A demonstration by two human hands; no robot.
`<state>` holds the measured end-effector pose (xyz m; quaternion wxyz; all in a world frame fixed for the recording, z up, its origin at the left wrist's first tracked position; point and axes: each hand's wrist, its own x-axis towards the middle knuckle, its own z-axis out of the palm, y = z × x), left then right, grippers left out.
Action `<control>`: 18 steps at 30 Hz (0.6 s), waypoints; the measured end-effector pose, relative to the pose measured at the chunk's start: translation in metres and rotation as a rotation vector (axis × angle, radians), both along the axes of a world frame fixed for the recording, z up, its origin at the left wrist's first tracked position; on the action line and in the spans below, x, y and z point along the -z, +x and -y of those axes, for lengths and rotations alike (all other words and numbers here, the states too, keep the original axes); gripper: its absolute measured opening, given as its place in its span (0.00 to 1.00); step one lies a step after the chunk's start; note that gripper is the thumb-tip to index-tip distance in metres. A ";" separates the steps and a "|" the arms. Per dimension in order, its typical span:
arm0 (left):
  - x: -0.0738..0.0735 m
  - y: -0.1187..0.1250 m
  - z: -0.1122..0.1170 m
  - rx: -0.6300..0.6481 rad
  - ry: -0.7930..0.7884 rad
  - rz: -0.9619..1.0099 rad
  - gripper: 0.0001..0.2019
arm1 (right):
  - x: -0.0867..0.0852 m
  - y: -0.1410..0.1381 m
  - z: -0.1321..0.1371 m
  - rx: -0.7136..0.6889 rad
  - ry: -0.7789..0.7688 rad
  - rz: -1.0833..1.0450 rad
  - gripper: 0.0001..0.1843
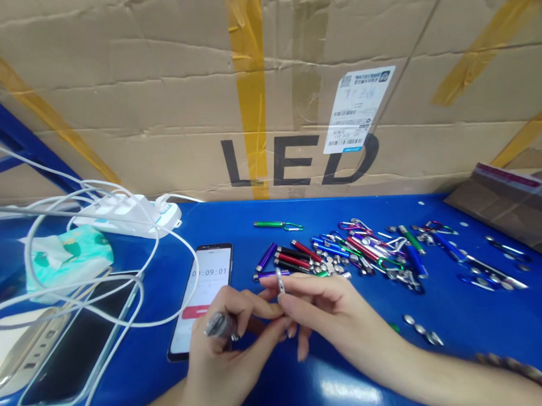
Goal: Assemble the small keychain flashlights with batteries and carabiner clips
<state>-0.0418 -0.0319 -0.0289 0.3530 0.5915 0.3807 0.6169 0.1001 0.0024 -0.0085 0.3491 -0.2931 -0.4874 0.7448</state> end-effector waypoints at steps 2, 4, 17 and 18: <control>-0.002 -0.002 -0.002 -0.010 0.024 0.003 0.19 | -0.001 0.003 -0.003 0.000 0.040 0.017 0.07; -0.006 -0.005 -0.004 -0.036 0.029 0.024 0.19 | -0.003 0.006 -0.005 -0.042 0.042 0.032 0.07; -0.024 -0.015 -0.013 0.024 -0.057 -0.056 0.21 | -0.007 0.017 -0.010 -0.298 -0.202 0.070 0.16; -0.026 -0.015 -0.014 0.005 -0.085 -0.067 0.21 | -0.007 0.018 -0.010 -0.304 -0.215 0.069 0.16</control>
